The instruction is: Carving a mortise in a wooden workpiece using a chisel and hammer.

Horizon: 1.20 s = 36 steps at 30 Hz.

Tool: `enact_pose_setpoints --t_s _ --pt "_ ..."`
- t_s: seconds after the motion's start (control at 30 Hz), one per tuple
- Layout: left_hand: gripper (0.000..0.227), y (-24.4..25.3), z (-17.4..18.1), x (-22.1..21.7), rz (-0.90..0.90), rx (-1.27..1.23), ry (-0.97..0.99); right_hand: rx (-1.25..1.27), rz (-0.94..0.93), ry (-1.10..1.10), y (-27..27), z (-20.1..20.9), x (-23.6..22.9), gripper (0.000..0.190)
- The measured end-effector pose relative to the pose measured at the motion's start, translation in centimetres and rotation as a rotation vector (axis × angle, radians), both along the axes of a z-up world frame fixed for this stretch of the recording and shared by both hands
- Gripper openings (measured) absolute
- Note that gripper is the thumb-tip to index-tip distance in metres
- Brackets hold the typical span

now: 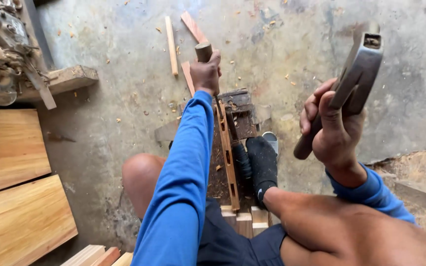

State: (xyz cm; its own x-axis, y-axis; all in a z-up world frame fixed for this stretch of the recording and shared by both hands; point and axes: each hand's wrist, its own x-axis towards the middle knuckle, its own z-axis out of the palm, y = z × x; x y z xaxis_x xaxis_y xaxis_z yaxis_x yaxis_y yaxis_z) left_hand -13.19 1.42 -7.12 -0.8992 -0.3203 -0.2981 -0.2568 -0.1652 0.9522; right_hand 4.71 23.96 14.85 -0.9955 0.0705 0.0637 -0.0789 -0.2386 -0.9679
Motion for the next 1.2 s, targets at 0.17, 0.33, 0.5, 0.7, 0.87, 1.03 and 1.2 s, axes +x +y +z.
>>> enact_pose_setpoints --t_s 0.17,0.33,0.5,0.7,0.87,1.03,1.2 --pt "0.034 -2.1 -3.5 -1.8 -0.002 -0.12 -0.208 -0.028 0.063 -0.07 -0.7 -0.5 0.5 0.037" --pt "0.034 -2.6 -2.3 0.3 -0.048 -0.126 -0.14 -0.056 0.109 -0.107 -1.2 -1.9 0.4 0.037" --pt "0.029 -2.8 7.6 7.5 -0.282 0.28 0.416 -0.182 0.105 -0.143 -0.5 -3.2 0.6 0.035" --pt "0.018 -1.7 5.2 8.9 -0.227 0.132 0.447 -0.135 0.113 -0.143 -1.5 -2.5 1.0 0.033" --pt "0.017 -1.7 3.1 9.6 -0.208 0.061 0.416 -0.097 0.115 -0.139 -1.9 -2.2 1.0 0.032" --pt "0.016 -1.8 3.5 9.6 -0.184 -0.029 0.465 -0.069 0.108 -0.157 -2.0 -2.3 0.8 0.032" --pt "0.015 -2.8 2.8 8.8 -0.188 0.083 0.426 -0.092 0.18 -0.064 -1.5 -2.6 1.3 0.036"
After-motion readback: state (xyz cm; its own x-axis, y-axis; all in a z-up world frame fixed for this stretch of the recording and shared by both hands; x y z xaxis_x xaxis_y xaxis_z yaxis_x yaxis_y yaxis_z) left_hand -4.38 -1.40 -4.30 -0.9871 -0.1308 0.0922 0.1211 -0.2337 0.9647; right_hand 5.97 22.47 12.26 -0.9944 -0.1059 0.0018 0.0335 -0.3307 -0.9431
